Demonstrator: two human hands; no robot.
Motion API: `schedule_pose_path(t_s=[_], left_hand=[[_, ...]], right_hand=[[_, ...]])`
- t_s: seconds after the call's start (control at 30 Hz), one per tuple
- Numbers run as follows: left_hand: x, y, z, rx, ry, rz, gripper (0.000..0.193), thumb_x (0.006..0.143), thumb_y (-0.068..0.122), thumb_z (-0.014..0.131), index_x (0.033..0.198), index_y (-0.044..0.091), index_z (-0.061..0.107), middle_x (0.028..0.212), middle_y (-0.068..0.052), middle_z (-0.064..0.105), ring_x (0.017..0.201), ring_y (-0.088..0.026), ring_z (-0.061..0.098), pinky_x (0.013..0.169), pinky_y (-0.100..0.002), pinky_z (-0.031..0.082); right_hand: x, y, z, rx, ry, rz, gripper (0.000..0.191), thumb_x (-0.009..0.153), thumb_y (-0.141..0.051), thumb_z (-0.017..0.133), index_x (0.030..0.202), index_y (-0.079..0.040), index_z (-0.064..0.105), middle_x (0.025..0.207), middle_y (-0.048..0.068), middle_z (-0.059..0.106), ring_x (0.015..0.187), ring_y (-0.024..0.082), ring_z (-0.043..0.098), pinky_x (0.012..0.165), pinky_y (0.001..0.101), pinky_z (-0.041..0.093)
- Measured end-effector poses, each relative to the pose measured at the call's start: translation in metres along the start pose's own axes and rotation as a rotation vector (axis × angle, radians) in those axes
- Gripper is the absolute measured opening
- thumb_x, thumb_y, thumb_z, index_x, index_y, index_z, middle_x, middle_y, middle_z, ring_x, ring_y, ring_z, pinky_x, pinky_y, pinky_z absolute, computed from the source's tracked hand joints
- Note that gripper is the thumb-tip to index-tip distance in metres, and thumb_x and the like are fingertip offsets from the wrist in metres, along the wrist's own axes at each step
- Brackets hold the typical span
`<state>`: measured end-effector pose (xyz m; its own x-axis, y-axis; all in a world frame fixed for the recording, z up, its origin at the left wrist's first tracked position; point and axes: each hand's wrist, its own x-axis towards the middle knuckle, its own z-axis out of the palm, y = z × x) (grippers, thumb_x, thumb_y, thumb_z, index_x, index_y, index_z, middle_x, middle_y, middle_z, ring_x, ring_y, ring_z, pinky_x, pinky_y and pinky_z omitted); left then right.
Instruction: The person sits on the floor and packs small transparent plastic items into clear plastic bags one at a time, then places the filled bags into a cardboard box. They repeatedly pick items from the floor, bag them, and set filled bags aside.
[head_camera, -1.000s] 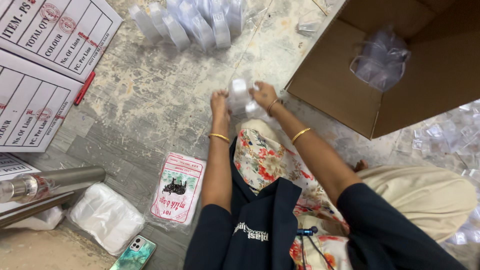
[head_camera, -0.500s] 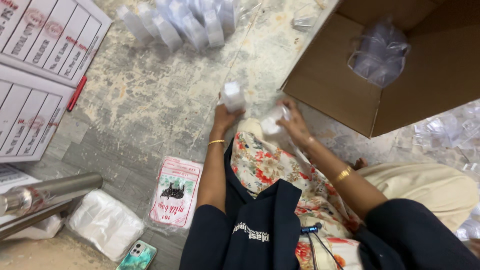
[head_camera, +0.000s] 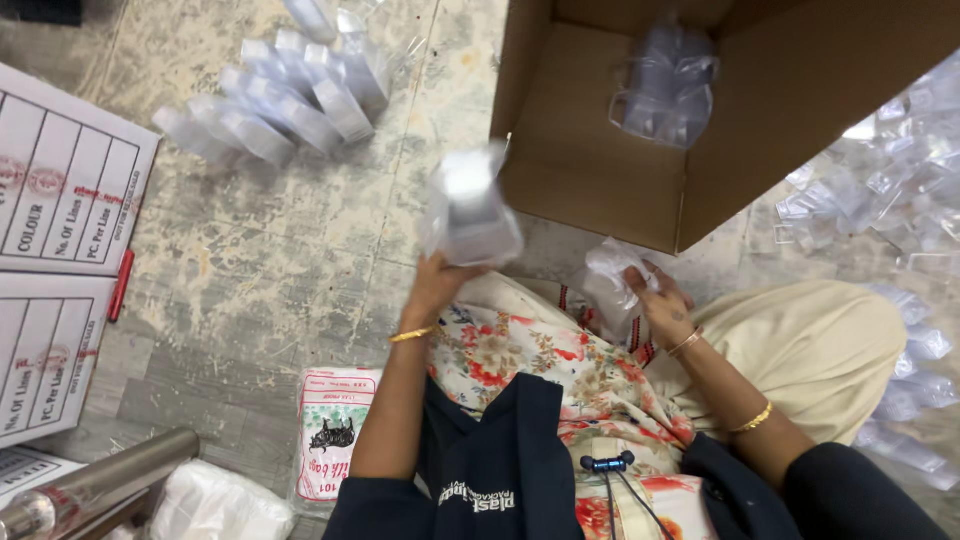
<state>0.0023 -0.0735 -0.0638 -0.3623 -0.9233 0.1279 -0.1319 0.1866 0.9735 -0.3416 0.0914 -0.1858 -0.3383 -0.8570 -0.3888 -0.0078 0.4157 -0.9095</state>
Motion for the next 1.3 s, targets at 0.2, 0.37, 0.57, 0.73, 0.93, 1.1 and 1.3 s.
schedule_pose_path(t_s=[0.2, 0.37, 0.57, 0.73, 0.93, 1.1, 1.3], left_hand=[[0.071, 0.046, 0.086, -0.381, -0.053, -0.267, 0.083, 0.076, 0.008, 0.08, 0.148, 0.006, 0.04, 0.132, -0.01, 0.061, 0.12, -0.023, 0.061, 0.104, -0.035, 0.05], [0.186, 0.001, 0.144, 0.064, -0.004, -0.377, 0.061, 0.087, 0.023, 0.074, 0.141, 0.006, 0.054, 0.129, -0.018, 0.069, 0.121, -0.029, 0.064, 0.104, -0.038, 0.049], [0.248, -0.052, 0.195, 0.436, -0.09, 0.297, 0.059, 0.074, 0.004, 0.068, 0.133, 0.001, 0.062, 0.133, -0.023, 0.063, 0.125, -0.039, 0.059, 0.109, -0.041, 0.047], [0.219, -0.026, 0.188, 0.379, 0.028, 0.408, 0.065, 0.069, -0.009, 0.059, 0.133, -0.003, 0.061, 0.135, -0.027, 0.06, 0.125, -0.046, 0.055, 0.106, -0.044, 0.045], [0.125, 0.034, 0.094, 0.261, 0.368, 0.777, 0.031, 0.094, -0.002, 0.072, 0.121, 0.008, 0.061, 0.11, -0.013, 0.067, 0.104, -0.031, 0.066, 0.097, -0.04, 0.052], [0.162, -0.007, -0.055, 0.597, 0.812, 0.427, 0.029, 0.097, 0.004, 0.07, 0.123, 0.002, 0.058, 0.117, -0.014, 0.06, 0.105, -0.032, 0.057, 0.089, -0.041, 0.049], [0.218, -0.092, -0.148, 1.042, 0.519, 0.047, 0.068, 0.076, 0.0, 0.068, 0.142, -0.001, 0.052, 0.137, -0.02, 0.054, 0.108, -0.05, 0.052, 0.092, -0.053, 0.047]], right_hand=[[0.011, 0.003, 0.017, 0.173, -0.033, 0.072, 0.071, 0.094, -0.027, 0.07, 0.152, -0.001, 0.039, 0.131, 0.013, 0.065, 0.122, 0.02, 0.061, 0.102, 0.029, 0.047], [0.003, -0.009, 0.022, 0.26, -0.114, 0.113, 0.069, 0.089, -0.022, 0.074, 0.146, 0.001, 0.042, 0.127, 0.012, 0.066, 0.122, 0.017, 0.061, 0.102, 0.0289, 0.048], [0.006, -0.011, 0.019, 0.314, -0.161, 0.017, 0.036, 0.094, -0.018, 0.072, 0.12, 0.006, 0.065, 0.105, 0.007, 0.072, 0.093, 0.014, 0.065, 0.083, 0.0296, 0.052], [0.007, -0.003, 0.014, 0.288, -0.177, -0.048, 0.023, 0.096, -0.014, 0.073, 0.11, 0.003, 0.067, 0.097, 0.004, 0.07, 0.088, 0.013, 0.062, 0.077, 0.0294, 0.05], [0.007, -0.007, 0.02, 0.322, -0.142, 0.006, 0.022, 0.092, -0.01, 0.073, 0.111, 0.001, 0.068, 0.098, 0.005, 0.072, 0.091, 0.014, 0.067, 0.083, 0.0297, 0.054], [0.0, -0.044, 0.025, 0.49, -0.208, 0.073, 0.022, 0.095, -0.014, 0.068, 0.114, -0.002, 0.068, 0.101, 0.007, 0.073, 0.09, 0.018, 0.068, 0.076, 0.0342, 0.056], [-0.004, -0.087, 0.031, 0.403, -0.215, -0.022, 0.02, 0.092, -0.008, 0.072, 0.11, -0.003, 0.065, 0.101, 0.005, 0.07, 0.092, 0.013, 0.066, 0.08, 0.0307, 0.054]])
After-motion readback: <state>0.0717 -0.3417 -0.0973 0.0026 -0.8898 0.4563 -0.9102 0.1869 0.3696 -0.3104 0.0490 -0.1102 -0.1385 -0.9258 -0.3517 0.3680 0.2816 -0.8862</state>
